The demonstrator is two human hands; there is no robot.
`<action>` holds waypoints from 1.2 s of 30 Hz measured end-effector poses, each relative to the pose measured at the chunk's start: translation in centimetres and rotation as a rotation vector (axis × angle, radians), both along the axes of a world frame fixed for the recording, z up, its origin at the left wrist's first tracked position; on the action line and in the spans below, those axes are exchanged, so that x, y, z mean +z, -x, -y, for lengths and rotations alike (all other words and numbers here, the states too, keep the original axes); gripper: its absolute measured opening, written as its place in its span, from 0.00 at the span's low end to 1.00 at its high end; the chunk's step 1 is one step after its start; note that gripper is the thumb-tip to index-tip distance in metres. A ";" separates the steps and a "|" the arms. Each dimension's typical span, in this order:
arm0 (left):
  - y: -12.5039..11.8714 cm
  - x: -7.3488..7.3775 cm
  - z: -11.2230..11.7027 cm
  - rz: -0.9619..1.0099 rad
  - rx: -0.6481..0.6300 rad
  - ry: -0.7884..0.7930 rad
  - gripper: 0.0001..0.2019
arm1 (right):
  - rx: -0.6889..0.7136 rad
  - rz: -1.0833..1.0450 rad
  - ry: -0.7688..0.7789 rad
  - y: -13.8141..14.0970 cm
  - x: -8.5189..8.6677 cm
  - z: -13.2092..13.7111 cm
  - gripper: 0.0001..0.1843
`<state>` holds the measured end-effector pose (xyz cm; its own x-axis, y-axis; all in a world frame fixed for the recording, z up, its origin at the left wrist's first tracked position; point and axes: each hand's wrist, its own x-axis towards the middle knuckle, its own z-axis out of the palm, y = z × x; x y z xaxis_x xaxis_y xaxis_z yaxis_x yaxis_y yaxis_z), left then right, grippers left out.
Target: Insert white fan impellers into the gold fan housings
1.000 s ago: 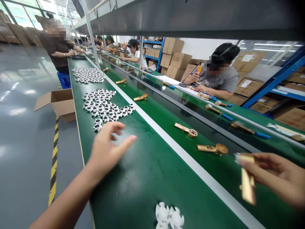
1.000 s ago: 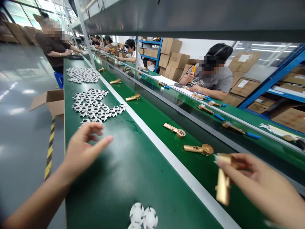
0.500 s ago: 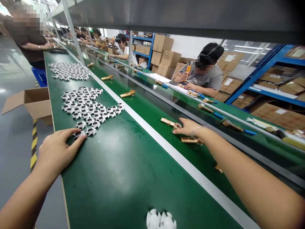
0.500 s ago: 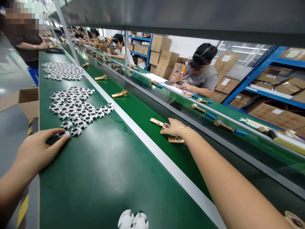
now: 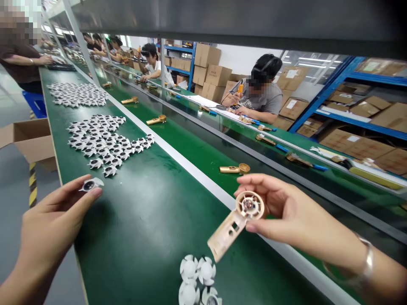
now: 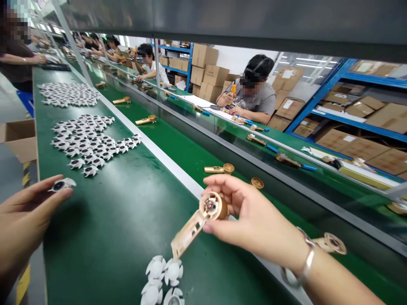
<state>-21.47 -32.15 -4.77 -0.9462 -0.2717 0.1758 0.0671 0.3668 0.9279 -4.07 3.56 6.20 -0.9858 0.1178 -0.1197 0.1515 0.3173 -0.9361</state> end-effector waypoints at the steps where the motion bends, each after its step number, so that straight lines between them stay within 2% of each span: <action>1: -1.6 0.3 -1.2 0.043 -0.104 -0.215 0.25 | -0.016 0.024 0.058 -1.2 0.0 0.8 0.29; 2: -3.3 0.6 -2.5 0.107 -0.252 -0.402 0.24 | -0.027 0.048 0.078 -2.1 -0.1 1.5 0.28; 3: -4.9 1.0 -3.7 0.181 -0.403 -0.496 0.23 | -0.032 0.059 0.075 -2.8 -0.3 2.1 0.27; 4: -6.5 1.5 -4.9 0.238 -0.566 -0.516 0.23 | -0.034 0.041 0.058 -3.4 -0.6 2.7 0.27; 5: -8.0 2.0 -6.0 0.255 -0.727 -0.468 0.23 | -0.031 0.002 0.039 -3.9 -0.8 3.3 0.28; 7: -10.4 3.0 -7.9 0.169 -0.986 -0.341 0.22 | -0.015 -0.094 0.023 -4.6 -1.2 4.4 0.30; 8: -11.4 3.5 -8.6 0.109 -1.077 -0.320 0.22 | 0.001 -0.137 0.030 -4.9 -1.3 4.9 0.30; 10: -12.8 4.1 -9.8 0.064 -1.175 -0.400 0.24 | 0.034 -0.197 0.044 -5.4 -1.4 5.7 0.33; 13: -14.1 4.2 -10.8 0.179 -1.150 -0.648 0.30 | 0.032 -0.177 0.017 -5.8 -1.1 6.4 0.33; 16: -14.8 4.1 -11.3 0.209 -1.081 -0.772 0.28 | 0.004 -0.080 0.000 -6.1 -1.0 6.5 0.29; 19: -15.0 4.1 -11.7 0.117 -1.023 -0.705 0.24 | -0.004 -0.020 0.100 -6.3 -1.1 6.3 0.30; 23: -15.0 4.3 -12.1 -0.144 -0.958 -0.564 0.28 | -0.005 0.002 0.306 -6.2 -1.1 6.0 0.32; 27: -15.1 4.6 -12.5 -0.238 -0.933 -0.491 0.26 | -0.028 -0.031 0.334 -6.1 -0.9 5.7 0.32; 31: -15.1 4.7 -12.8 -0.305 -0.916 -0.441 0.27 | -0.030 -0.036 0.233 -6.4 -1.4 5.3 0.31; 36: -15.2 4.4 -13.1 -0.246 -0.895 -0.464 0.25 | -0.056 -0.199 -0.067 -7.0 -2.1 5.0 0.29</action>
<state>-6.23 -19.06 -0.37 -0.7874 0.4221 0.4492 0.3460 -0.3005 0.8888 2.95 -1.42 4.08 -0.9808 0.1743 0.0870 -0.0154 0.3762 -0.9264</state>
